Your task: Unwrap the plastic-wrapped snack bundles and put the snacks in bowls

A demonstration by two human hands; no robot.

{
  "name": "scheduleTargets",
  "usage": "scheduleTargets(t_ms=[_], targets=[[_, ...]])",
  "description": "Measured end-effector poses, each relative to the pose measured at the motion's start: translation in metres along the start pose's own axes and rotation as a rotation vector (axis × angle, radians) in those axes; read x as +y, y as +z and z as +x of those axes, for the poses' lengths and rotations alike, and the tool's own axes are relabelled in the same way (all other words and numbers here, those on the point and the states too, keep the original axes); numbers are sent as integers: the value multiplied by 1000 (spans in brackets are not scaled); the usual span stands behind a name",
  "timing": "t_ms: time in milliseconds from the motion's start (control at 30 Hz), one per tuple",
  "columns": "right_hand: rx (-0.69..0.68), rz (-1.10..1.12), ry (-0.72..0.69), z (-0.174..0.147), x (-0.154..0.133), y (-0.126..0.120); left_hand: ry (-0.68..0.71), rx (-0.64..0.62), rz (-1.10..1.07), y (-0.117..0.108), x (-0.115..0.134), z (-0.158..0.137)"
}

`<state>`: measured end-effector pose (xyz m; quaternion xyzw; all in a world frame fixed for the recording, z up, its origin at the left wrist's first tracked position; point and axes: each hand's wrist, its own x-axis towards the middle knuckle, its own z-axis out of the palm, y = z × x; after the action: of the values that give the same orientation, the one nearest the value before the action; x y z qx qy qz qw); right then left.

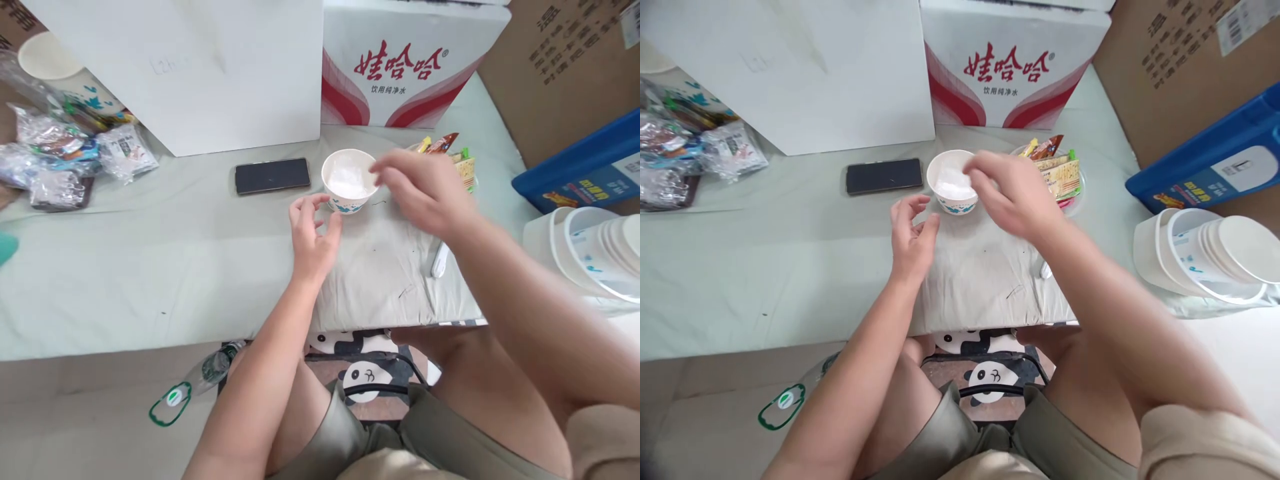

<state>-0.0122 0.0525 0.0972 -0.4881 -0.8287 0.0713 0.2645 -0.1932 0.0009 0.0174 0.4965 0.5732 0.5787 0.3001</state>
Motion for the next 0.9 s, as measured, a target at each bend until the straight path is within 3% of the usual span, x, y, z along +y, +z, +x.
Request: scheduleTargets(t_ms=[133, 200, 367, 567, 733, 900], targets=[[264, 58, 268, -77, 19, -20, -24, -55, 39, -2, -3, 3], [231, 14, 403, -91, 36, -20, -17, -89, 62, -2, -5, 7], [34, -169, 578, -87, 65, -12, -9, -141, 124, 7, -15, 18], [42, -285, 630, -76, 84, -6, 1, -122, 84, 35, -14, 14], [-12, -218, 807, -63, 109, -25, 1, -147, 189, 74, 3, 22], [133, -182, 922, -47, 141, -38, 1, -225, 198, 126, 24, 44]])
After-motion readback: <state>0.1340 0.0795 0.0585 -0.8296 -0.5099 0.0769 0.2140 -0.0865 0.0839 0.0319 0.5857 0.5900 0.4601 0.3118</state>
